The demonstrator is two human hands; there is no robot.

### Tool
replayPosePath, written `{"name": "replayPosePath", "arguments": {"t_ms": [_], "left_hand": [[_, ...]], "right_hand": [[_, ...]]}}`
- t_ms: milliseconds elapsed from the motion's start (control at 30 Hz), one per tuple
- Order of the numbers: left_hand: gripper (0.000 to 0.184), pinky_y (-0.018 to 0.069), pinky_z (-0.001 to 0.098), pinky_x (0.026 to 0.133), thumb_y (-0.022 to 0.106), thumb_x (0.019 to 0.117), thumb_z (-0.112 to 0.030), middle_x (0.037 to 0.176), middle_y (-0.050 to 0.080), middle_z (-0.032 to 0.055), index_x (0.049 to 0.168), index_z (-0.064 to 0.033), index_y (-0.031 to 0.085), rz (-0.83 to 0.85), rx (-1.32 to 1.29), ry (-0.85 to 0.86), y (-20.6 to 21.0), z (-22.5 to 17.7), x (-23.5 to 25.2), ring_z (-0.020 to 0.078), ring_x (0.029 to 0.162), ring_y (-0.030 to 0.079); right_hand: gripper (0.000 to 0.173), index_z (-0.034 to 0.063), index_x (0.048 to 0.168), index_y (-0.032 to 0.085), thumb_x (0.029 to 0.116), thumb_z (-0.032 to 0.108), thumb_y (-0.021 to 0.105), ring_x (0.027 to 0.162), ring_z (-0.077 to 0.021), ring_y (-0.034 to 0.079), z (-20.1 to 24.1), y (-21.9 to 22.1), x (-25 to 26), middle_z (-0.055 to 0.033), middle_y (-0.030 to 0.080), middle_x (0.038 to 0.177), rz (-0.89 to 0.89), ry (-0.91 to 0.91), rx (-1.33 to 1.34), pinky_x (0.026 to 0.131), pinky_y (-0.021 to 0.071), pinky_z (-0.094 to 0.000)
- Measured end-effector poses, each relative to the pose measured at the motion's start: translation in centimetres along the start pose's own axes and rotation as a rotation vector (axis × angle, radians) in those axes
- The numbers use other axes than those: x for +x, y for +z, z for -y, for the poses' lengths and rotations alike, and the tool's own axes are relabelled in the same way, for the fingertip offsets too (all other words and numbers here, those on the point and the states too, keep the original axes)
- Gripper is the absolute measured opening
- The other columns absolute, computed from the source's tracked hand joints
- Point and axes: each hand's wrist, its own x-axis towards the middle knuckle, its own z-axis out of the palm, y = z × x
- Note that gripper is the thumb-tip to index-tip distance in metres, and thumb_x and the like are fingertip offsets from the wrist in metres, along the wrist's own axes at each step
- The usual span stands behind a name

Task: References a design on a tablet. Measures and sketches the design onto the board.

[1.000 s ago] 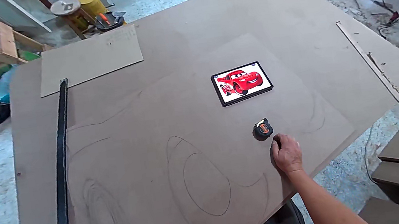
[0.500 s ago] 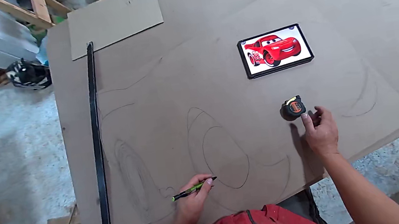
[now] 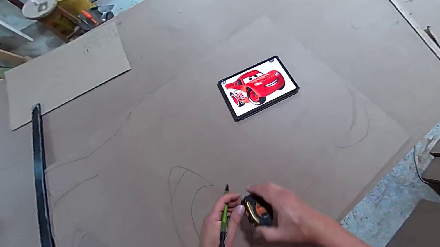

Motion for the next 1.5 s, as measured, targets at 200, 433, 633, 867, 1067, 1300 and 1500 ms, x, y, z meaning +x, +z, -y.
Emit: {"name": "replayPosePath", "arguments": {"t_ms": [200,433,633,867,1067,1300,1500], "left_hand": [[0.022,0.0629,0.0324,0.067,0.077,0.093,-0.025,0.092,0.074,0.0032,0.108,-0.01,0.073,0.2,0.02,-0.121,-0.2,-0.1,1.0,0.0155,0.075,0.072],[0.036,0.0545,0.0302,0.056,0.082,0.0869,-0.035,0.076,0.068,-0.0019,0.108,-0.0117,0.065,0.439,0.183,-0.253,-0.6,-1.3,1.9,0.0107,0.061,0.063],[0.021,0.054,0.0304,0.054,0.073,0.0914,-0.031,0.073,0.065,-0.0006,0.098,-0.0127,0.066,0.474,0.251,-0.138,-2.2,-3.5,7.9,0.0118,0.059,0.062],[0.013,0.0585,0.0323,0.055,0.072,0.0979,-0.026,0.075,0.07,-0.0019,0.105,-0.0171,0.067,0.217,0.377,-0.009,1.2,-7.1,18.4,0.0122,0.061,0.067],[0.036,0.0615,0.0409,0.092,0.063,0.1024,-0.035,0.124,0.071,-0.0042,0.135,-0.0214,0.061,-0.237,0.585,0.124,-1.3,-3.1,20.7,0.0108,0.109,0.07],[0.053,0.0351,0.0488,0.123,0.047,0.1047,-0.041,0.154,0.053,0.0083,0.146,-0.0088,0.054,-0.339,0.914,0.285,-6.5,7.7,14.0,0.0234,0.149,0.042],[0.051,0.0355,0.0483,0.123,0.047,0.1045,-0.038,0.153,0.055,0.0076,0.146,-0.0097,0.055,-0.343,0.908,0.291,-6.4,7.7,14.2,0.0242,0.149,0.042]], "right_hand": [[0.078,0.0148,0.148,0.052,0.0806,0.038,0.084,0.122,-0.0195,0.062,-1.4,0.9,-2.2,-0.006,0.065,0.132,-0.027,-0.062,0.041,0.102,0.0545,-0.036],[0.084,0.0179,0.154,0.045,0.0822,0.036,0.084,0.122,-0.0211,0.061,-1.9,0.7,-2.7,-0.006,0.065,0.132,0.008,-0.088,0.034,0.103,0.0535,-0.037],[0.06,0.0354,0.143,0.059,0.0848,0.043,0.072,0.119,-0.0238,0.061,-3.6,-2.0,-1.7,-0.0027,0.066,0.128,-0.055,0.14,-0.264,0.102,0.0488,-0.0485],[0.02,0.0165,0.102,0.073,0.0993,0.026,0.057,0.083,-0.007,0.07,-7.5,-3.6,4.2,0.0038,0.072,0.093,-0.503,0.235,-0.159,0.073,0.061,-0.0291],[0.019,0.0196,0.106,0.076,0.1023,0.031,0.061,0.078,-0.0138,0.07,-9.3,-6.8,10.6,0.0027,0.073,0.086,-0.76,0.482,-0.211,0.069,0.0592,-0.0404],[0.027,0.0271,0.117,0.079,0.1035,0.03,0.056,0.087,-0.0139,0.071,-10.1,-8.2,14.1,0.0043,0.078,0.095,-0.78,0.435,-0.315,0.074,0.0559,-0.0386],[0.03,0.0285,0.124,0.077,0.1027,0.025,0.056,0.087,-0.014,0.069,-9.3,-6.9,15.1,0.0053,0.077,0.094,-0.807,0.464,-0.337,0.073,0.0547,-0.0363]]}}
